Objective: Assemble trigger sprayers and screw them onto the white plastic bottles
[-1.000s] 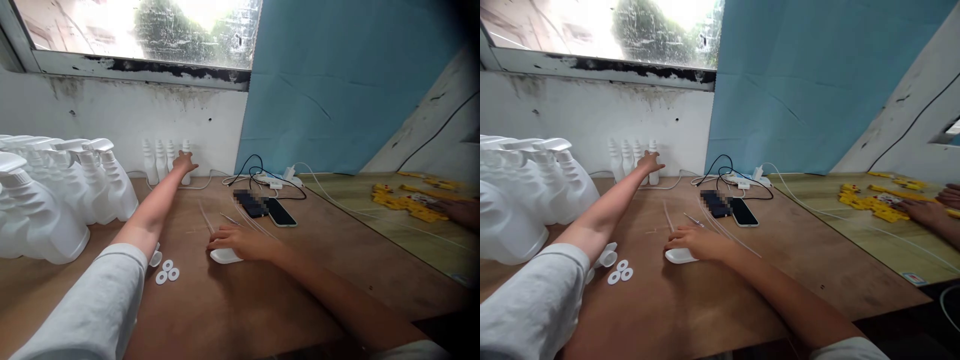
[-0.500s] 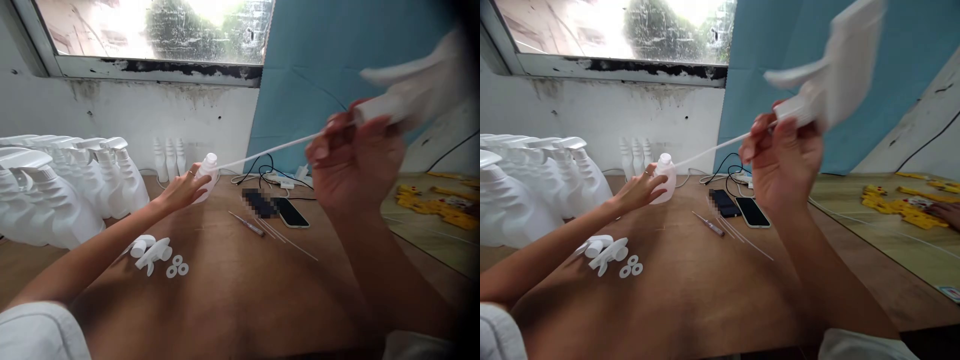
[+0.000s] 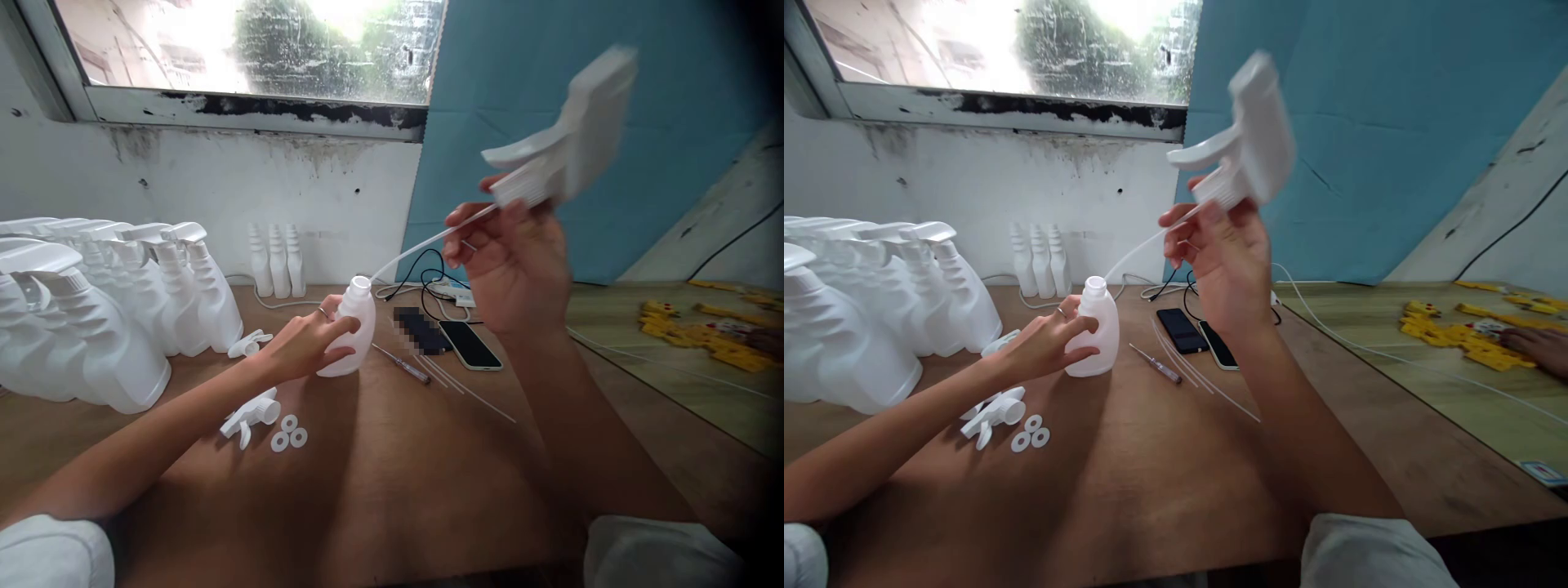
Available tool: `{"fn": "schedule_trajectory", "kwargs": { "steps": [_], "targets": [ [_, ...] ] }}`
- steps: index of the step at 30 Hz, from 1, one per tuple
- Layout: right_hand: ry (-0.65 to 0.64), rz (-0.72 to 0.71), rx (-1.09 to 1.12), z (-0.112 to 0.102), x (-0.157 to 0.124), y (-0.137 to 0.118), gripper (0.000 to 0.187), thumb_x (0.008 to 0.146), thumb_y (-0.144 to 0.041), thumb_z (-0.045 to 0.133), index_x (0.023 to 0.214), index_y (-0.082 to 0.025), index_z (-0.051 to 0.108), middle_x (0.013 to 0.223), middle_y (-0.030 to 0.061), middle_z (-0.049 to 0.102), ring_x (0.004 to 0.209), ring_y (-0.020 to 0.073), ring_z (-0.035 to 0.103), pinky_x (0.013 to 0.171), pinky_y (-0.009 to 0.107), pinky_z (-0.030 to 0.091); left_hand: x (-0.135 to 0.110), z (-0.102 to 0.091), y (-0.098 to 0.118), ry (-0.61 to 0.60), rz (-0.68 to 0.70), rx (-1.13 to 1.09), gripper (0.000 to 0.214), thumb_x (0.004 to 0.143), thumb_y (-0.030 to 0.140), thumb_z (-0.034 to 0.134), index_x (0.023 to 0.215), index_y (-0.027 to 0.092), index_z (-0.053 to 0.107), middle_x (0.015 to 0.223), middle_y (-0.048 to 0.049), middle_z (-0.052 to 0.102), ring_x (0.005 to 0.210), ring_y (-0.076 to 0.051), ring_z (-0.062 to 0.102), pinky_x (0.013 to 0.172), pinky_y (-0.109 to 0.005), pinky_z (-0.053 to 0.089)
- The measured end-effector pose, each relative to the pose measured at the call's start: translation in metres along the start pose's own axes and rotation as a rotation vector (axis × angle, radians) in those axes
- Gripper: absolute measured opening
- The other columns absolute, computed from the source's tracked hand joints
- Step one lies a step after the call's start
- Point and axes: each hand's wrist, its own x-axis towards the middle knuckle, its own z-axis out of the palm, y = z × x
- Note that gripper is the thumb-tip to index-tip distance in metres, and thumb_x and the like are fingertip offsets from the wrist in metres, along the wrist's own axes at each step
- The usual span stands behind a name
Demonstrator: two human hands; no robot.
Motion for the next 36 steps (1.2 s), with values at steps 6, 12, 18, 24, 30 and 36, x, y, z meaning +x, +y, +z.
{"fn": "schedule_trajectory", "kwargs": {
  "steps": [6,12,18,24,30,36],
  "targets": [
    [-0.135,0.249,-0.035,0.02,-0.021,0.031,0.022,0.078,-0.033,0.071,0.093,-0.017,0.066,0.093,0.005,0.066,0.085,0.015,0.062,0.073,0.029,0.05,-0.005,-0.001,0.017,-0.013,0.057,-0.227,0.029,0.088,0.041,0.057,0.11,0.024,0.047,0.125,-0.0108,0.043,0.07,-0.013,0.056,0.053,-0.025,0.045],
    [-0.216,0.44,0.173,0.041,-0.045,0.059,0.027,0.08,-0.03,0.07,0.099,-0.02,0.054,0.085,0.0009,0.066,0.072,0.0129,0.064,0.067,0.027,0.052,-0.002,-0.02,0.01,-0.148,0.082,-0.467,0.044,0.08,0.045,0.067,0.115,0.022,0.054,0.123,-0.0136,0.051,0.086,-0.022,0.061,0.068,-0.034,0.053],
    [-0.217,0.459,0.278,0.047,-0.053,0.068,0.024,0.085,-0.036,0.063,0.094,-0.02,0.048,0.085,0.0018,0.065,0.069,0.013,0.063,0.059,0.025,0.051,-0.005,-0.064,-0.021,-0.024,-0.053,-0.808,0.022,0.085,0.037,0.063,0.08,0.018,0.072,0.089,-0.0068,0.072,0.081,-0.018,0.068,0.067,-0.025,0.056],
    [-0.253,0.44,0.299,0.06,-0.06,0.066,0.035,0.085,-0.037,0.064,0.111,-0.023,0.047,0.091,0.0029,0.064,0.072,0.014,0.063,0.059,0.025,0.052,-0.002,-0.069,-0.004,0.332,-0.305,-1.096,0.031,0.079,0.034,0.071,0.099,0.018,0.053,0.1,-0.005,0.062,0.071,-0.013,0.066,0.059,-0.025,0.058],
    [-0.327,0.475,0.318,0.059,-0.06,0.067,0.033,0.086,-0.044,0.059,0.107,-0.02,0.053,0.093,0.0061,0.063,0.082,0.0171,0.064,0.064,0.027,0.053,0.004,-0.069,0.004,0.409,-0.33,-1.217,0.033,0.081,0.029,0.069,0.106,0.019,0.05,0.078,0.0001,0.062,0.061,-0.011,0.062,0.057,-0.025,0.056],
    [-0.317,0.458,0.37,0.058,-0.061,0.069,0.031,0.089,-0.045,0.053,0.105,-0.019,0.052,0.092,0.0069,0.063,0.081,0.0168,0.064,0.063,0.027,0.053,0.002,-0.075,0.008,0.393,-0.334,-1.135,0.024,0.084,0.027,0.065,0.105,0.015,0.062,0.076,-0.0016,0.059,0.059,-0.009,0.054,0.054,-0.023,0.048]
  ]
}}
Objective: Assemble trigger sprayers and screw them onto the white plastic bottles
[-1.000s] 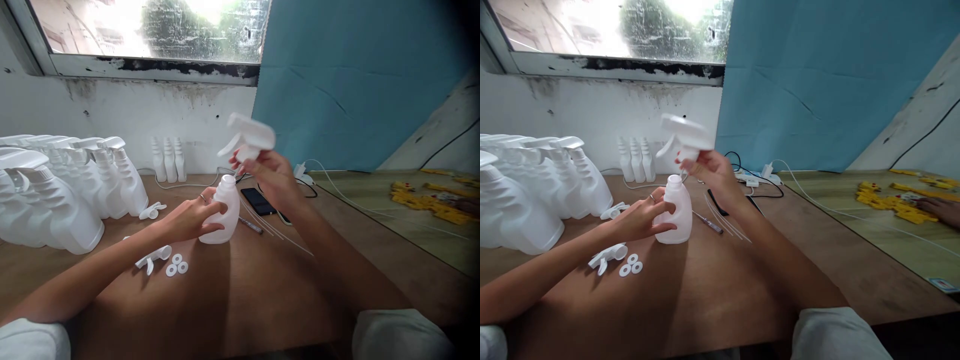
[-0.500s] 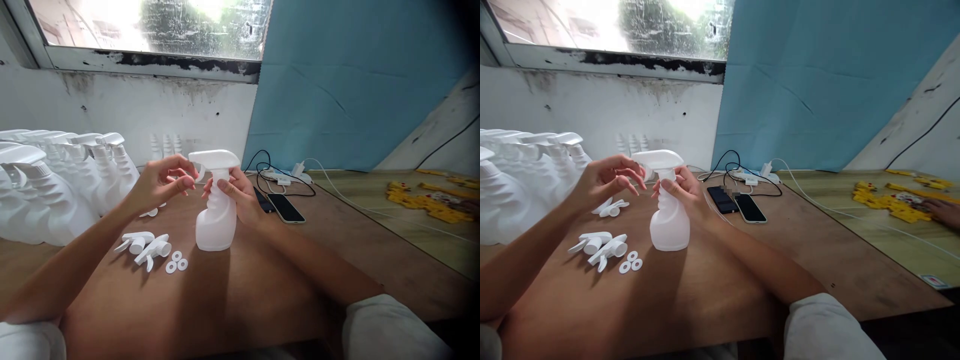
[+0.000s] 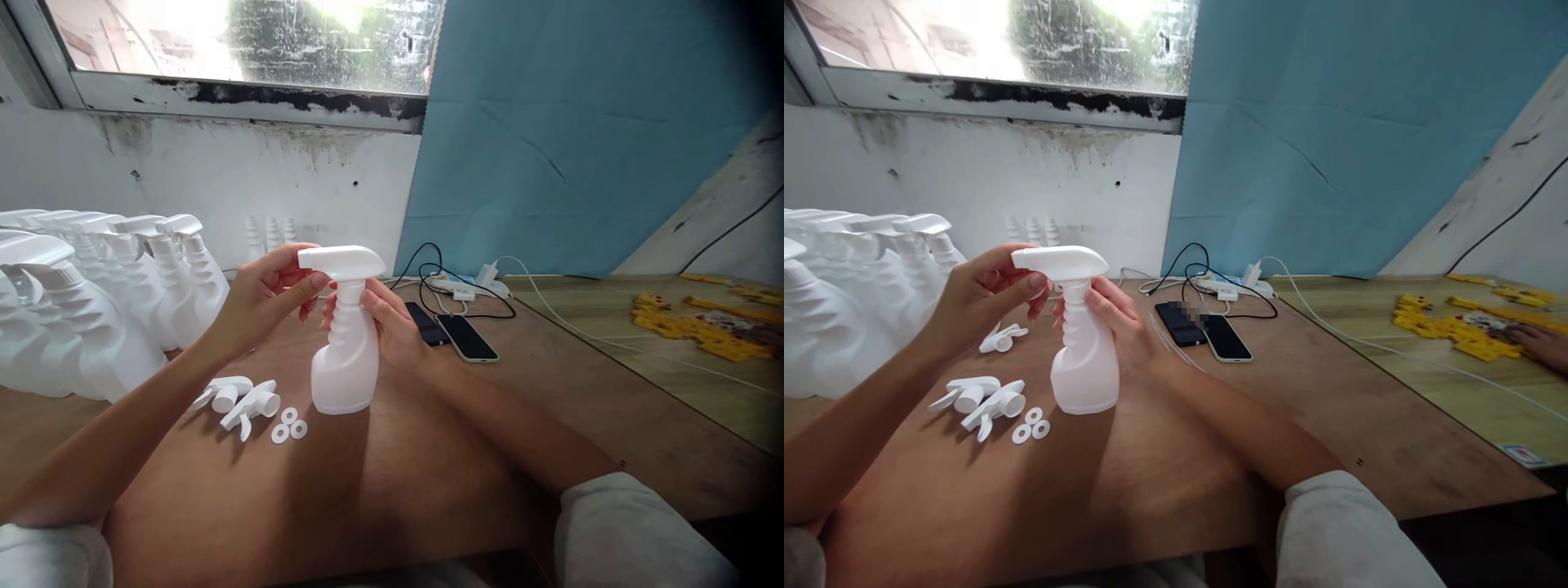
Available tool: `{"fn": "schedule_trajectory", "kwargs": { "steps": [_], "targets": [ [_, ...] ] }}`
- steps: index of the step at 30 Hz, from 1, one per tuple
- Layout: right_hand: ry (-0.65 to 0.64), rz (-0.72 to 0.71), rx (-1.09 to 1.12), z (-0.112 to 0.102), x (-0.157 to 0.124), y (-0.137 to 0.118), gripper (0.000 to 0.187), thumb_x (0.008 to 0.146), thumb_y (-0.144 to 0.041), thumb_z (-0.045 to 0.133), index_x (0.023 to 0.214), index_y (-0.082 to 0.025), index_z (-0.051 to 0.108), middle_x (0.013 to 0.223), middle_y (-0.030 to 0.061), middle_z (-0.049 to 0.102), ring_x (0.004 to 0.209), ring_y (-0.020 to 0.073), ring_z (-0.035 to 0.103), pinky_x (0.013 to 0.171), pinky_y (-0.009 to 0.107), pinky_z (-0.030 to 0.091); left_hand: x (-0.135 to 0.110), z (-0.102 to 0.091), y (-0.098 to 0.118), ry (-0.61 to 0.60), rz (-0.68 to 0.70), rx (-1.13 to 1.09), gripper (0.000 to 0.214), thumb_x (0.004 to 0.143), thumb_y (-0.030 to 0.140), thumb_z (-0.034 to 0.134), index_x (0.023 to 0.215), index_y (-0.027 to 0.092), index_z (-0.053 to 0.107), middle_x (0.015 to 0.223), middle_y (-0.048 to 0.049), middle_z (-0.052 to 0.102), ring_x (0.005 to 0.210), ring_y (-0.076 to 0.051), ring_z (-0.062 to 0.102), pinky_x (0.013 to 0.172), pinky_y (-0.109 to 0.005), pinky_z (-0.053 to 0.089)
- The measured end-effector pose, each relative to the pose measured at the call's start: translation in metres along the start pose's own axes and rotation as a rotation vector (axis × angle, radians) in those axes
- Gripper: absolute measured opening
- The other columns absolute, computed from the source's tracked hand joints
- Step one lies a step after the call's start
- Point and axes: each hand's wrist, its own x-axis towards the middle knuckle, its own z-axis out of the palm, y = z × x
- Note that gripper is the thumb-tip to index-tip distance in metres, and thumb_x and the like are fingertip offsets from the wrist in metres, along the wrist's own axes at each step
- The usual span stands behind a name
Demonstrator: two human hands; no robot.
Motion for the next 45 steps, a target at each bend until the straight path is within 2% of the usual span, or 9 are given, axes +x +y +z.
{"fn": "schedule_trajectory", "kwargs": {
  "steps": [4,10,16,21,24,28,32,36,45],
  "targets": [
    [0.014,-0.013,-0.005,0.001,0.001,0.0001,0.04,0.081,-0.038,0.067,0.112,-0.023,0.046,0.092,0.0037,0.064,0.079,0.0156,0.063,0.065,0.027,0.053,-0.0005,0.0,0.0002,-0.023,0.002,0.007,0.021,0.086,0.026,0.063,0.105,0.016,0.061,0.069,0.0004,0.055,0.055,-0.008,0.049,0.05,-0.02,0.041],
    [0.027,0.065,0.012,0.0,0.0011,-0.0005,0.035,0.083,-0.042,0.064,0.104,-0.018,0.051,0.087,0.0053,0.064,0.073,0.0158,0.064,0.062,0.028,0.054,0.0003,-0.0021,0.0006,-0.048,-0.027,-0.014,0.019,0.086,0.028,0.063,0.1,0.016,0.061,0.066,0.0009,0.051,0.056,-0.009,0.047,0.051,-0.021,0.039],
    [0.013,0.029,0.012,0.0039,0.0003,0.0001,0.035,0.081,-0.041,0.067,0.102,-0.018,0.053,0.087,0.0044,0.064,0.071,0.0151,0.063,0.061,0.029,0.054,-0.0011,-0.0033,0.0022,-0.053,-0.03,0.01,0.018,0.085,0.03,0.064,0.098,0.018,0.061,0.066,0.0006,0.053,0.056,-0.009,0.048,0.051,-0.022,0.04],
    [0.133,0.032,-0.048,0.0089,-0.0003,-0.001,0.042,0.074,-0.038,0.074,0.104,-0.02,0.05,0.082,0.002,0.064,0.068,0.0143,0.062,0.058,0.027,0.053,-0.0024,-0.0032,0.0022,-0.04,-0.026,0.043,0.019,0.085,0.03,0.064,0.099,0.018,0.062,0.066,0.001,0.053,0.055,-0.009,0.049,0.051,-0.021,0.04],
    [0.065,0.039,0.01,0.0089,-0.0007,-0.0007,0.04,0.08,-0.047,0.066,0.103,-0.018,0.052,0.086,0.0055,0.064,0.07,0.0154,0.063,0.059,0.028,0.053,-0.0028,-0.003,0.0028,-0.032,-0.027,0.027,0.017,0.084,0.028,0.065,0.097,0.018,0.062,0.067,0.0014,0.054,0.056,-0.008,0.049,0.052,-0.021,0.041],
    [0.123,0.026,-0.034,0.0088,-0.0005,-0.0008,0.038,0.076,-0.036,0.073,0.103,-0.019,0.051,0.084,0.003,0.064,0.071,0.0146,0.063,0.06,0.027,0.052,-0.0025,-0.003,0.0035,-0.037,-0.03,0.032,0.016,0.084,0.028,0.065,0.097,0.018,0.062,0.066,0.0014,0.054,0.055,-0.008,0.049,0.051,-0.02,0.041],
    [0.042,0.058,0.005,0.0095,-0.0003,-0.0033,0.037,0.08,-0.045,0.066,0.102,-0.018,0.052,0.089,0.0059,0.065,0.074,0.0154,0.063,0.062,0.028,0.053,-0.0018,-0.0039,0.0028,-0.045,-0.034,0.041,0.02,0.084,0.031,0.065,0.098,0.017,0.062,0.066,0.0006,0.055,0.054,-0.008,0.049,0.05,-0.021,0.041],
    [0.091,0.06,-0.025,0.0093,0.0,-0.0041,0.041,0.075,-0.036,0.073,0.104,-0.02,0.051,0.087,0.0034,0.065,0.073,0.0148,0.062,0.063,0.028,0.052,-0.0019,-0.0058,0.0013,-0.044,-0.044,0.037,0.02,0.084,0.031,0.065,0.099,0.018,0.062,0.062,0.0017,0.053,0.052,-0.008,0.048,0.045,-0.019,0.037],
    [0.055,0.067,0.003,0.0082,0.0009,-0.0043,0.041,0.076,-0.037,0.071,0.107,-0.02,0.051,0.081,0.0024,0.064,0.07,0.0147,0.062,0.061,0.028,0.051,-0.0022,-0.0069,0.0009,-0.042,-0.052,0.044,0.019,0.083,0.029,0.067,0.097,0.019,0.063,0.063,0.0017,0.054,0.052,-0.008,0.048,0.046,-0.019,0.039]
  ]
}}
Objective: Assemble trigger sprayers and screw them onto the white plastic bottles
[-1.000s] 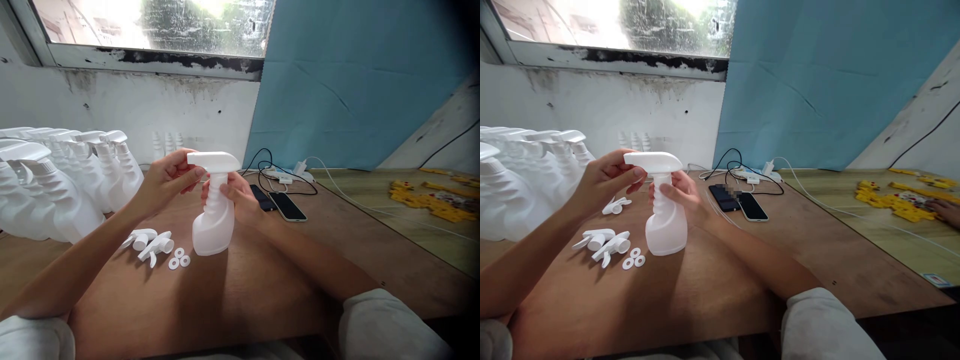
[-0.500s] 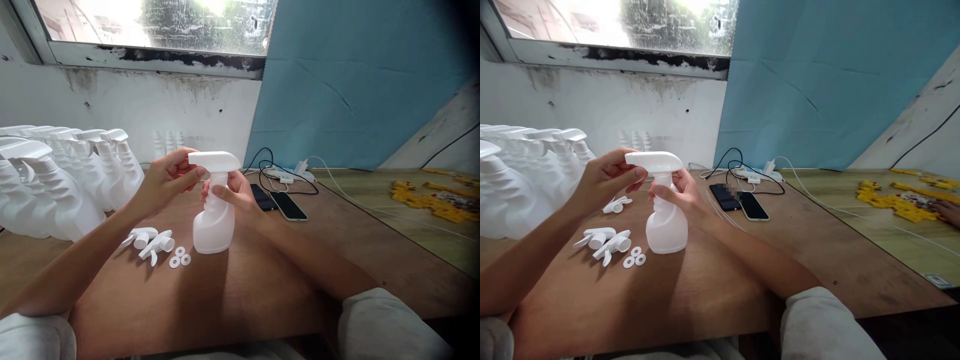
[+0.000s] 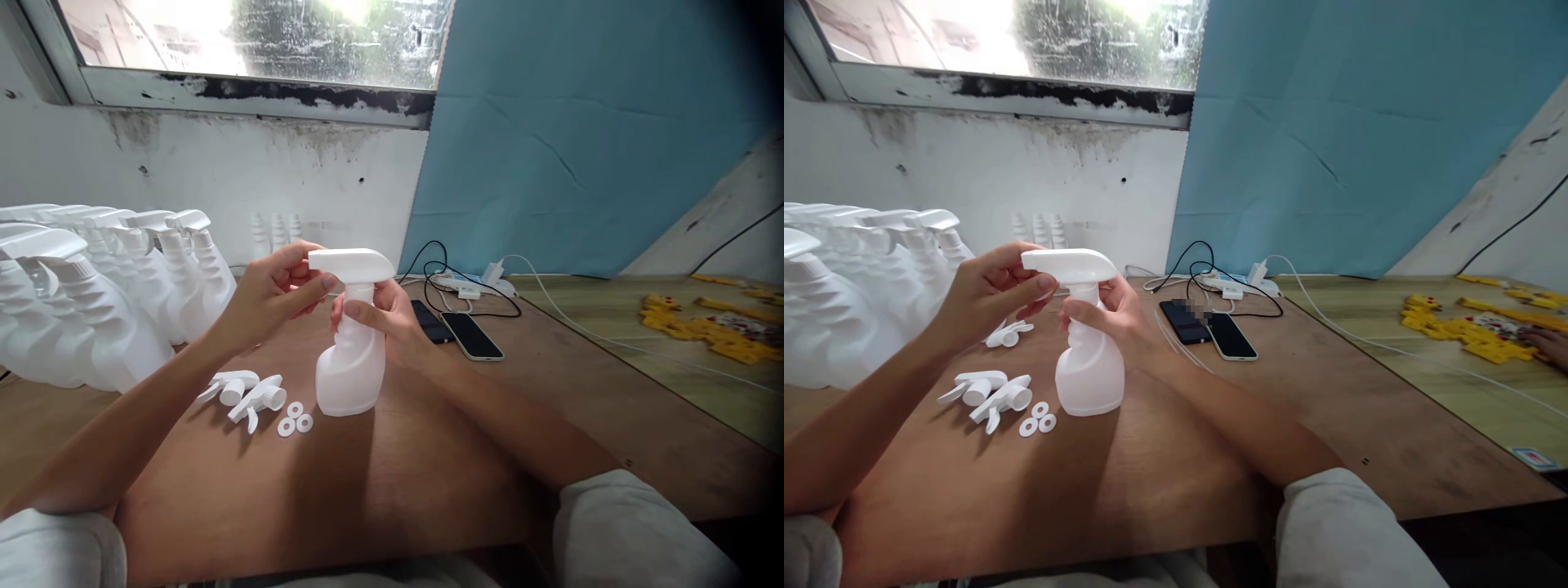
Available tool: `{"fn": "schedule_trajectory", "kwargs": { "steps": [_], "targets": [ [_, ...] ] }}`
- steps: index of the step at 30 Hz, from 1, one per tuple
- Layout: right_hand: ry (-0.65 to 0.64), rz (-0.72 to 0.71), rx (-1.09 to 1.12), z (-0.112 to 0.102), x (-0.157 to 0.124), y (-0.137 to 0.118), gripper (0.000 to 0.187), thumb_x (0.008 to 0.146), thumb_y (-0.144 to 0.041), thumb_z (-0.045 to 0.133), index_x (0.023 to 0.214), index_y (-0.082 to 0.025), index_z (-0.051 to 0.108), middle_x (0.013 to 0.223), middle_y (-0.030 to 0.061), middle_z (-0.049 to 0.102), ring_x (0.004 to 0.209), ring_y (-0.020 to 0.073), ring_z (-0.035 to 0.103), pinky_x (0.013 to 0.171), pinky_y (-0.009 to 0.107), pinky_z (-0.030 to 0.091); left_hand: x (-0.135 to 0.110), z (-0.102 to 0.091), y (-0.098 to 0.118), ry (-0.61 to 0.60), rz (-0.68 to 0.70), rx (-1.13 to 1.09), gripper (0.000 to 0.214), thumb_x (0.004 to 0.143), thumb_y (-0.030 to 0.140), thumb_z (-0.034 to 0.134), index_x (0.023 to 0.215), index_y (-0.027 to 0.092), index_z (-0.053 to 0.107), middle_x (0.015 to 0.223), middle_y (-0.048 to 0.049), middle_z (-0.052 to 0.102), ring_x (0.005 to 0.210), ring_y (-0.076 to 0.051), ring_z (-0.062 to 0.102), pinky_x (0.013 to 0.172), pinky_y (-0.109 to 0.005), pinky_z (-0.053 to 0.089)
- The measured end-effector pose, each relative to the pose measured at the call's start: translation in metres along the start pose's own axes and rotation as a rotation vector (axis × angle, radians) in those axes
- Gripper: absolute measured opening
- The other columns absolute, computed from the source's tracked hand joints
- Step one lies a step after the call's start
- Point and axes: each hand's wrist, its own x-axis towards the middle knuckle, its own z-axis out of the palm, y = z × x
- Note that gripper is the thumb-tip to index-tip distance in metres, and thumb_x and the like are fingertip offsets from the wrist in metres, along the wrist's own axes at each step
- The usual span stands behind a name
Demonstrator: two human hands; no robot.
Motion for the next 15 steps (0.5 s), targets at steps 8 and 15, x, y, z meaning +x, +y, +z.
{"fn": "schedule_trajectory", "kwargs": {
  "steps": [8,15],
  "targets": [
    [-0.049,0.009,-0.011,-0.0027,0.0003,-0.0005,0.037,0.077,-0.04,0.071,0.102,-0.018,0.055,0.083,0.0037,0.064,0.071,0.0147,0.061,0.061,0.027,0.052,-0.0008,-0.0003,0.0006,0.02,0.014,0.01,0.019,0.08,0.029,0.069,0.096,0.018,0.065,0.066,0.0004,0.057,0.056,-0.009,0.051,0.05,-0.02,0.045],
    [-0.102,-0.053,-0.005,-0.0029,-0.0007,0.0015,0.029,0.084,-0.041,0.064,0.092,-0.013,0.06,0.081,0.0068,0.063,0.066,0.0136,0.06,0.057,0.025,0.05,-0.0025,0.0018,0.0038,0.006,0.019,0.003,0.017,0.081,0.029,0.068,0.094,0.018,0.065,0.067,0.0003,0.059,0.056,-0.009,0.052,0.052,-0.02,0.045]
  ]
}}
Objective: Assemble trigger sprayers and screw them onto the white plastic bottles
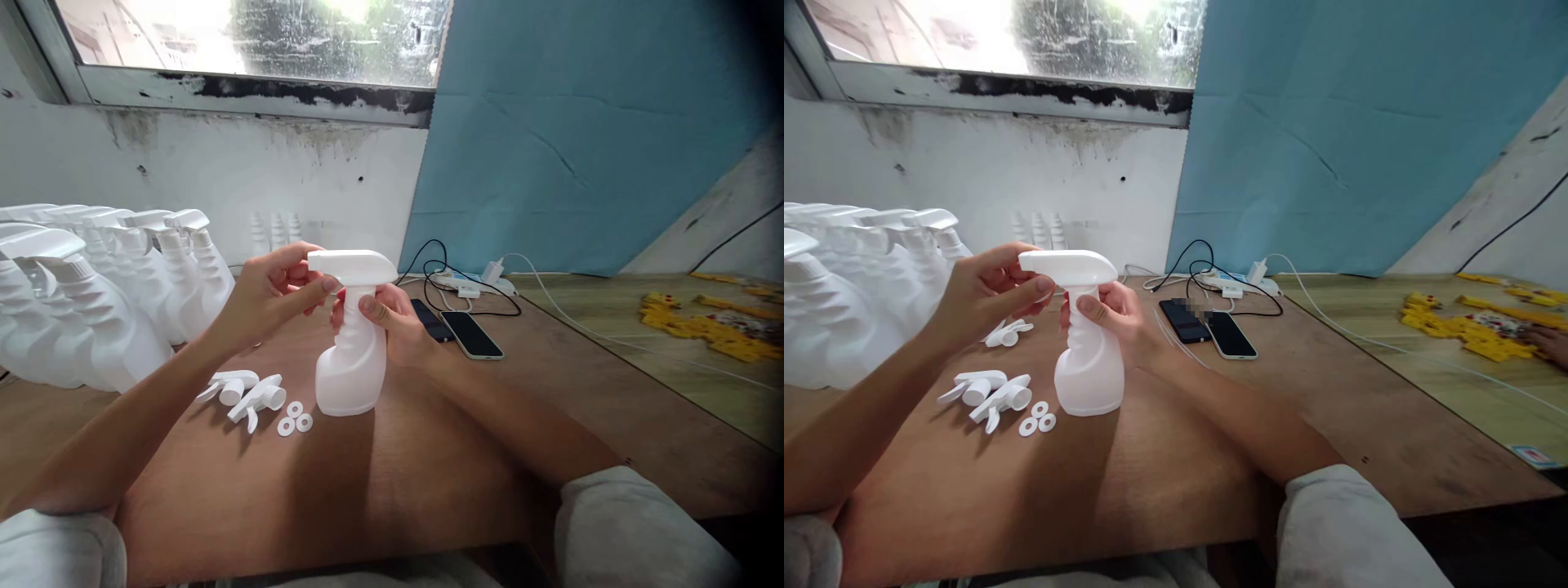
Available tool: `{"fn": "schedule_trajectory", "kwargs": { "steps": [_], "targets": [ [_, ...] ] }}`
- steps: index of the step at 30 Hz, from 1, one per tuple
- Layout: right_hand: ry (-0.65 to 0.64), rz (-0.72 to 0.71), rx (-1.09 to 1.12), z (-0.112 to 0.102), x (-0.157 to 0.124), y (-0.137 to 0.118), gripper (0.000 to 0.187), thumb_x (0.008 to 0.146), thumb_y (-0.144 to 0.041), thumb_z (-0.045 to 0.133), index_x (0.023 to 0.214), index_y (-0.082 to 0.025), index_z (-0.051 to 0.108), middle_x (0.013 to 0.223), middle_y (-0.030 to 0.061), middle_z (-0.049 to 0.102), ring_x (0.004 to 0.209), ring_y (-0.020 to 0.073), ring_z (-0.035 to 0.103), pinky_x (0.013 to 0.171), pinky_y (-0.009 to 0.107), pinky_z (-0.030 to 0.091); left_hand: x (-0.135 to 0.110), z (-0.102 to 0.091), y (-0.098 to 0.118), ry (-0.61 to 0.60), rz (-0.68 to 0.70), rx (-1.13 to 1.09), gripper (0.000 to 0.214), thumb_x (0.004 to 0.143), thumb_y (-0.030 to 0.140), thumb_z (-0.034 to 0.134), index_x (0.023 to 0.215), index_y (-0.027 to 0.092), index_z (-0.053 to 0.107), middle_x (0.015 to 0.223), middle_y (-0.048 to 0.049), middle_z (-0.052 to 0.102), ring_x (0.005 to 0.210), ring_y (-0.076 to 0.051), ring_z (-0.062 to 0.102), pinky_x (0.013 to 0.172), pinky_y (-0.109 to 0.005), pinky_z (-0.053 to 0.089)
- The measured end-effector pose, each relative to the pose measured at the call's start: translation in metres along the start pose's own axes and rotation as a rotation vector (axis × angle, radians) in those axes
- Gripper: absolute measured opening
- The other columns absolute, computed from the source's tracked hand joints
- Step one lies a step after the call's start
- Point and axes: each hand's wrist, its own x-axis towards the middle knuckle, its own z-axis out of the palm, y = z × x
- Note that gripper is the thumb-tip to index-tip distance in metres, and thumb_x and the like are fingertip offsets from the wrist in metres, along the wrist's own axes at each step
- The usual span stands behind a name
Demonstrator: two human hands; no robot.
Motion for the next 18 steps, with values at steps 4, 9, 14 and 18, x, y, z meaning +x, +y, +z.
{"fn": "schedule_trajectory", "kwargs": {
  "steps": [4,9,14,18],
  "targets": [
    [0.006,-0.017,-0.011,0.005,0.001,-0.002,0.027,0.081,-0.036,0.067,0.093,-0.013,0.059,0.076,0.0043,0.062,0.062,0.0122,0.056,0.055,0.024,0.048,-0.002,0.002,0.004,0.0,-0.007,0.036,0.018,0.082,0.03,0.067,0.094,0.018,0.064,0.067,0.0006,0.058,0.057,-0.008,0.053,0.052,-0.019,0.046],
    [-0.053,0.11,-0.015,0.001,0.004,-0.012,0.028,0.082,-0.036,0.065,0.099,-0.015,0.058,0.079,0.0043,0.061,0.066,0.0127,0.056,0.059,0.025,0.049,0.003,-0.011,0.0,-0.053,0.011,0.153,0.025,0.08,0.032,0.069,0.099,0.017,0.064,0.069,-0.0008,0.061,0.062,-0.011,0.058,0.056,-0.021,0.049],
    [-0.162,0.356,-0.025,-0.013,0.006,-0.029,0.038,0.077,-0.034,0.069,0.108,-0.018,0.054,0.081,0.0039,0.061,0.068,0.0134,0.058,0.06,0.023,0.049,0.005,-0.029,0.009,0.022,0.03,0.27,0.029,0.084,0.037,0.065,0.108,0.02,0.063,0.07,-0.0012,0.065,0.059,-0.011,0.06,0.051,-0.02,0.047],
    [-0.103,0.339,-0.063,-0.013,0.006,-0.033,0.034,0.074,-0.036,0.073,0.097,-0.016,0.056,0.083,0.0034,0.057,0.07,0.0125,0.057,0.061,0.023,0.048,0.004,-0.034,0.016,0.09,0.021,0.318,0.028,0.086,0.041,0.062,0.108,0.024,0.063,0.069,-0.0001,0.066,0.057,-0.012,0.06,0.048,-0.021,0.045]
  ]
}}
